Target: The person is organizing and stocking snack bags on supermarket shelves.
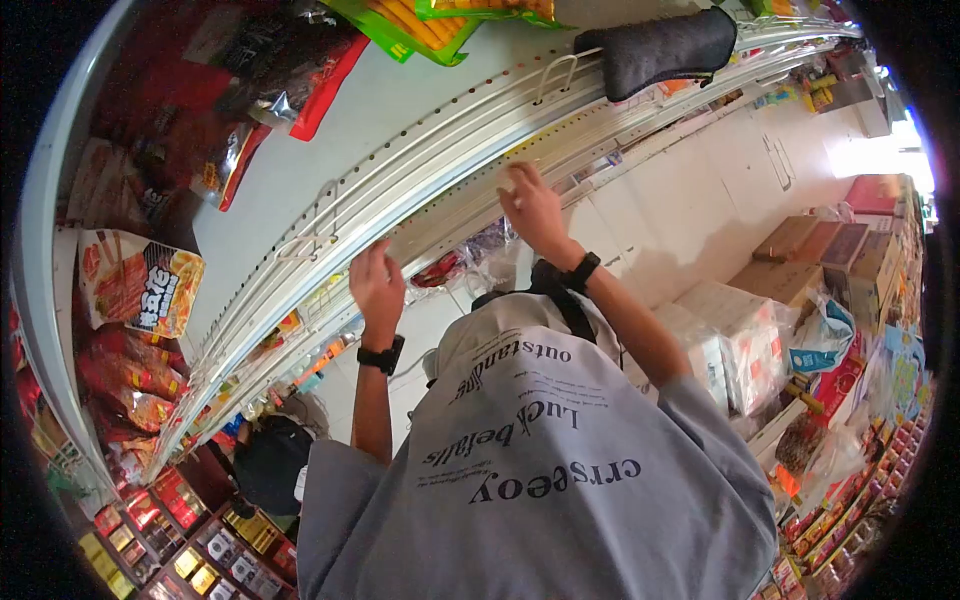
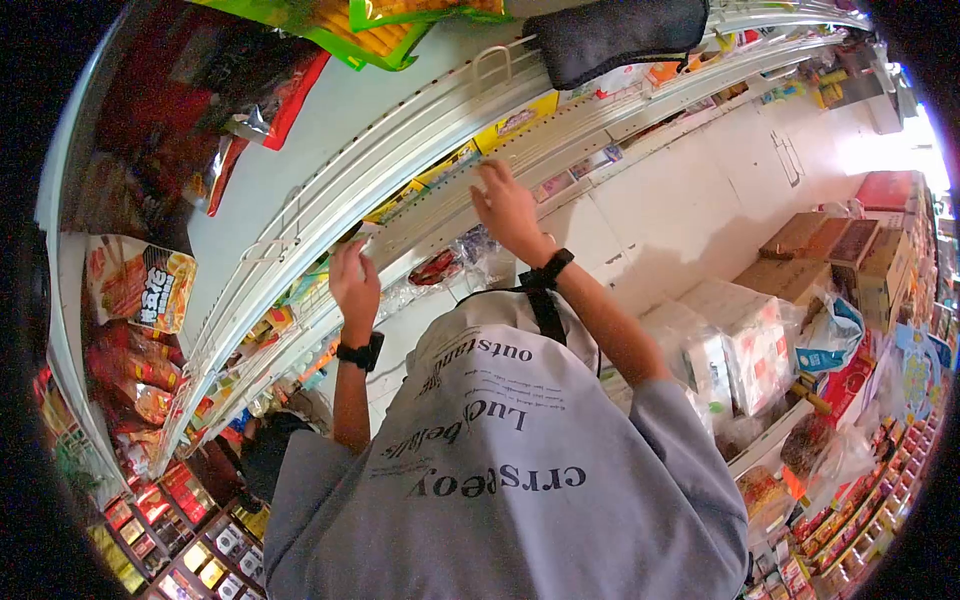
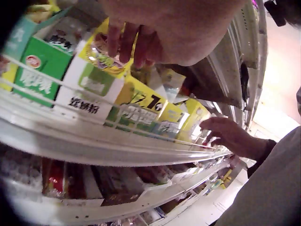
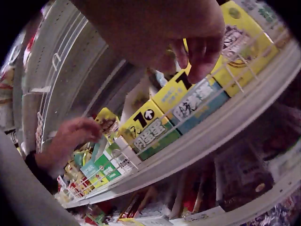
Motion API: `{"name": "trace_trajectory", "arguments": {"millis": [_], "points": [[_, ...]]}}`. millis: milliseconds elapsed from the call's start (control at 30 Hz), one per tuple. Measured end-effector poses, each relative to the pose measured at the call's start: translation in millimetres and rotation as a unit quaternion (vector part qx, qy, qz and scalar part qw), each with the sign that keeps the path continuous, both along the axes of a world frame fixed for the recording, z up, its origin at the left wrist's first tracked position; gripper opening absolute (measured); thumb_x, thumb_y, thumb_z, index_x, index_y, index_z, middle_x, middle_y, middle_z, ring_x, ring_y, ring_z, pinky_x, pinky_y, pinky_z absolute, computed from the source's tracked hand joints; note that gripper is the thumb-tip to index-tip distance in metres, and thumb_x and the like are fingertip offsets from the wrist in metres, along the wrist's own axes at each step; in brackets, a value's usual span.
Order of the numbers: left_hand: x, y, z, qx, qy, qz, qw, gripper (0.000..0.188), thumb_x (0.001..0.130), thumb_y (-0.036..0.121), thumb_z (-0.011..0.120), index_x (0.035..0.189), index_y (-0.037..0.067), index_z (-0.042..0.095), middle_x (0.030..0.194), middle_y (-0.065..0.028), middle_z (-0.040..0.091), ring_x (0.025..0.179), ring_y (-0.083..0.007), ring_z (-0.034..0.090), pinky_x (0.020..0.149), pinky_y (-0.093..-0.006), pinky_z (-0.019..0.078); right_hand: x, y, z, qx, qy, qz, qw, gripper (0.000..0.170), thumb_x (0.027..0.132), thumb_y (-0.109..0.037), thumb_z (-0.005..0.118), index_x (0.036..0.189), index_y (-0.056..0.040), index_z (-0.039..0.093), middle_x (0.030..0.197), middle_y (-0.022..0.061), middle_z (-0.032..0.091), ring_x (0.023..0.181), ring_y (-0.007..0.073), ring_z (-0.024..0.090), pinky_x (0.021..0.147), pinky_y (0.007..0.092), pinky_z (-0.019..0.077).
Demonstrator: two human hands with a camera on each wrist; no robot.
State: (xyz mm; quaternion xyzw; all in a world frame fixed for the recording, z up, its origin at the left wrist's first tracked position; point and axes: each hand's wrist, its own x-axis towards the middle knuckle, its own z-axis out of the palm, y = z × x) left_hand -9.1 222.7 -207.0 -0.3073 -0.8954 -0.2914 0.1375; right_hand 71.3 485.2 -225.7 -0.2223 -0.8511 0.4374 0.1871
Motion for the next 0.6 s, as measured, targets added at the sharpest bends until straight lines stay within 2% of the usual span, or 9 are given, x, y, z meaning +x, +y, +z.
{"name": "trace_trajectory", "arguments": {"millis": [67,100,167,233,267,300,433,533,600], "points": [[-5,30,18,-0.062,0.039,-0.058,0.996,0.026,0.080,0.002,0.059,0.106,0.001,0.060,0.104,-0.0163,0.063,0.096,-0.0353,0.058,0.083,-0.0445,0.0472,-15,-3,8,0.148,0.114,0.118,0.975,0.028,0.085,-0.009,0.057,0.112,-0.0025,0.053,0.114,0.0164,0.055,0.081,0.0348,0.063,0.067,0.0421,0.0517],[-8,40,15,-0.062,0.042,-0.054,0.996,0.026,0.080,0.002,0.059,0.106,0.001,0.060,0.104,-0.0163,0.063,0.096,-0.0353,0.058,0.083,-0.0445,0.0472,-20,-4,13,0.130,0.070,0.151,0.977,0.036,0.081,-0.002,0.054,0.117,-0.0018,0.052,0.115,0.0186,0.055,0.088,0.0358,0.062,0.071,0.0435,0.0523],[-18,56,4,-0.154,0.011,-0.048,0.987,0.032,0.081,0.010,0.061,0.111,-0.001,0.058,0.103,-0.0194,0.064,0.096,-0.0365,0.060,0.083,-0.0455,0.0480,-33,-3,11,0.166,0.037,0.163,0.972,0.035,0.080,-0.003,0.054,0.115,-0.0019,0.054,0.112,0.0186,0.057,0.086,0.0358,0.062,0.070,0.0439,0.0524],[-27,64,-3,-0.184,-0.005,-0.045,0.982,0.034,0.082,0.012,0.061,0.113,-0.001,0.057,0.102,-0.0204,0.064,0.095,-0.0368,0.061,0.083,-0.0461,0.0483,-44,1,9,0.203,0.003,0.175,0.963,0.034,0.078,-0.003,0.054,0.112,-0.0020,0.055,0.110,0.0186,0.058,0.084,0.0359,0.063,0.068,0.0443,0.0525],[-33,67,-10,-0.214,-0.023,-0.046,0.975,0.037,0.082,0.015,0.061,0.114,-0.002,0.056,0.101,-0.0214,0.064,0.093,-0.0371,0.062,0.082,-0.0467,0.0485,-50,4,8,0.231,-0.058,0.189,0.953,0.032,0.077,-0.004,0.054,0.108,-0.0022,0.057,0.105,0.0182,0.060,0.081,0.0359,0.063,0.067,0.0447,0.0525],[-39,68,-18,-0.162,0.020,-0.057,0.985,0.035,0.082,0.014,0.061,0.113,-0.002,0.058,0.095,-0.0217,0.065,0.087,-0.0377,0.063,0.080,-0.0477,0.0491,-55,6,8,0.258,-0.118,0.201,0.938,0.029,0.076,-0.005,0.054,0.105,-0.0025,0.058,0.101,0.0178,0.062,0.078,0.0360,0.064,0.065,0.0451,0.0526],[-47,68,-24,-0.155,0.044,-0.072,0.984,0.029,0.082,0.013,0.060,0.108,0.001,0.060,0.088,-0.0209,0.066,0.081,-0.0379,0.064,0.073,-0.0475,0.0513,-56,11,7,0.266,-0.082,0.206,0.938,0.022,0.076,-0.007,0.054,0.097,-0.0033,0.059,0.093,0.0161,0.064,0.073,0.0358,0.064,0.063,0.0459,0.0523],[-32,66,-14,-0.162,-0.014,-0.114,0.980,0.019,0.082,0.010,0.058,0.100,0.004,0.062,0.083,-0.0213,0.065,0.077,-0.0373,0.064,0.066,-0.0468,0.0518,-42,12,8,0.281,-0.096,0.220,0.929,0.021,0.077,-0.007,0.053,0.096,-0.0033,0.058,0.096,0.0168,0.064,0.075,0.0359,0.064,0.064,0.0456,0.0522],[-16,66,-6,-0.187,-0.100,-0.103,0.972,0.013,0.083,0.007,0.056,0.094,0.006,0.061,0.079,-0.0202,0.064,0.073,-0.0371,0.063,0.061,-0.0464,0.0515,-30,11,7,0.227,-0.016,0.217,0.949,0.019,0.077,-0.005,0.053,0.095,-0.0032,0.057,0.097,0.0162,0.063,0.076,0.0365,0.064,0.064,0.0452,0.0521]]}}
